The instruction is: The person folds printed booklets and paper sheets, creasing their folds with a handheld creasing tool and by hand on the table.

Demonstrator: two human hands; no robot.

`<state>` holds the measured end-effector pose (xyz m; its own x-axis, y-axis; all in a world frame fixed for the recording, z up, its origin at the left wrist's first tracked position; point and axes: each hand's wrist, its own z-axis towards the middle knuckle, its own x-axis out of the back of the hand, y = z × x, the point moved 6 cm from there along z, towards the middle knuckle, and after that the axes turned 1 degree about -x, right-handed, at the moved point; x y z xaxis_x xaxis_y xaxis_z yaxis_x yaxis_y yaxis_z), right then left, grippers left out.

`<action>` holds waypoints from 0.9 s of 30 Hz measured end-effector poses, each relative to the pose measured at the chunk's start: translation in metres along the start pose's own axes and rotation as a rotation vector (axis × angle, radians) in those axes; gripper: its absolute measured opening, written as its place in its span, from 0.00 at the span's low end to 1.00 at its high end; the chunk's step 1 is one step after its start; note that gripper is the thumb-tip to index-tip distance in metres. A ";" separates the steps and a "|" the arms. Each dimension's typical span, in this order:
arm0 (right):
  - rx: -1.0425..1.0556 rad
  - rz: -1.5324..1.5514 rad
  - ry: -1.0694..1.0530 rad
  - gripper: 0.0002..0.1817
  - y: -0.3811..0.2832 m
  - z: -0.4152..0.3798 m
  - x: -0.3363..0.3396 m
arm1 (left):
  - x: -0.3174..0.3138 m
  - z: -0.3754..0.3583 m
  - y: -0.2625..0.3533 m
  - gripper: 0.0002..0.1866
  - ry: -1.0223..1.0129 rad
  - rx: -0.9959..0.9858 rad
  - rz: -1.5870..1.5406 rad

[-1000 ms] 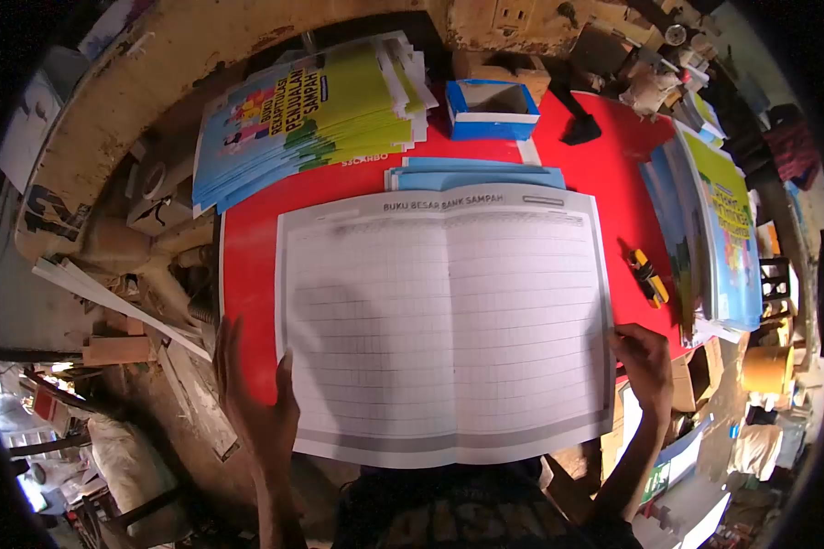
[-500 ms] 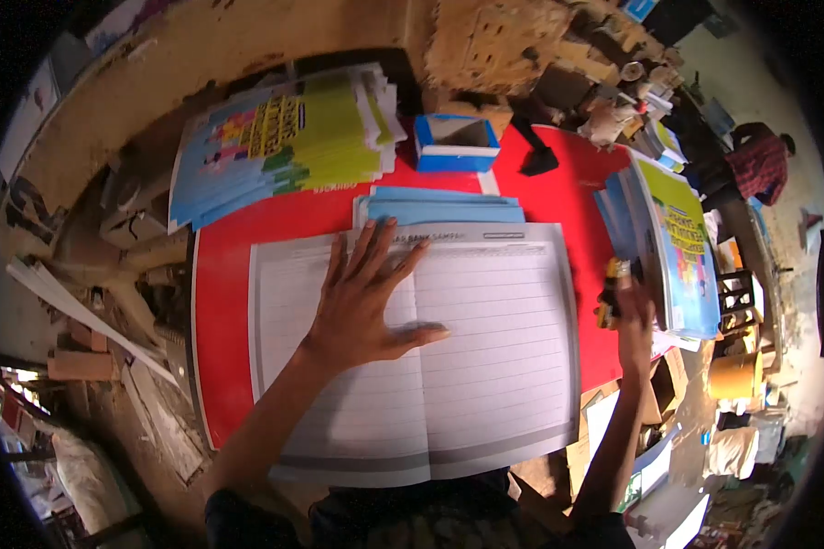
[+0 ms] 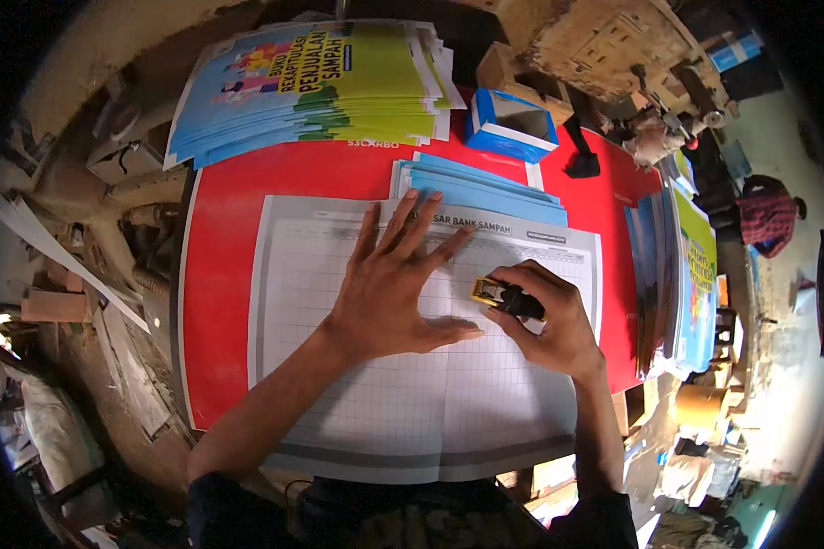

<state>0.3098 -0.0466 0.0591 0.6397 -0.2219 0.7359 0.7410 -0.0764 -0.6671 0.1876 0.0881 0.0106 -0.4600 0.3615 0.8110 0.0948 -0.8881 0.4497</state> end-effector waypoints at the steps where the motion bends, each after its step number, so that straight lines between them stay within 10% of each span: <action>1: -0.022 -0.019 0.017 0.22 0.001 -0.001 0.000 | -0.001 0.000 0.000 0.58 -0.010 -0.003 0.002; 10: -0.412 0.003 -0.040 0.19 0.011 -0.005 0.004 | -0.001 0.000 -0.001 0.57 -0.010 0.003 -0.003; 27: 0.063 -0.186 -0.052 0.20 -0.006 0.016 -0.005 | -0.003 -0.001 -0.001 0.57 -0.005 0.019 -0.002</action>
<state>0.3057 -0.0296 0.0617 0.4987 -0.1593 0.8520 0.8579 -0.0500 -0.5115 0.1876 0.0876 0.0072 -0.4554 0.3647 0.8121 0.1104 -0.8820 0.4581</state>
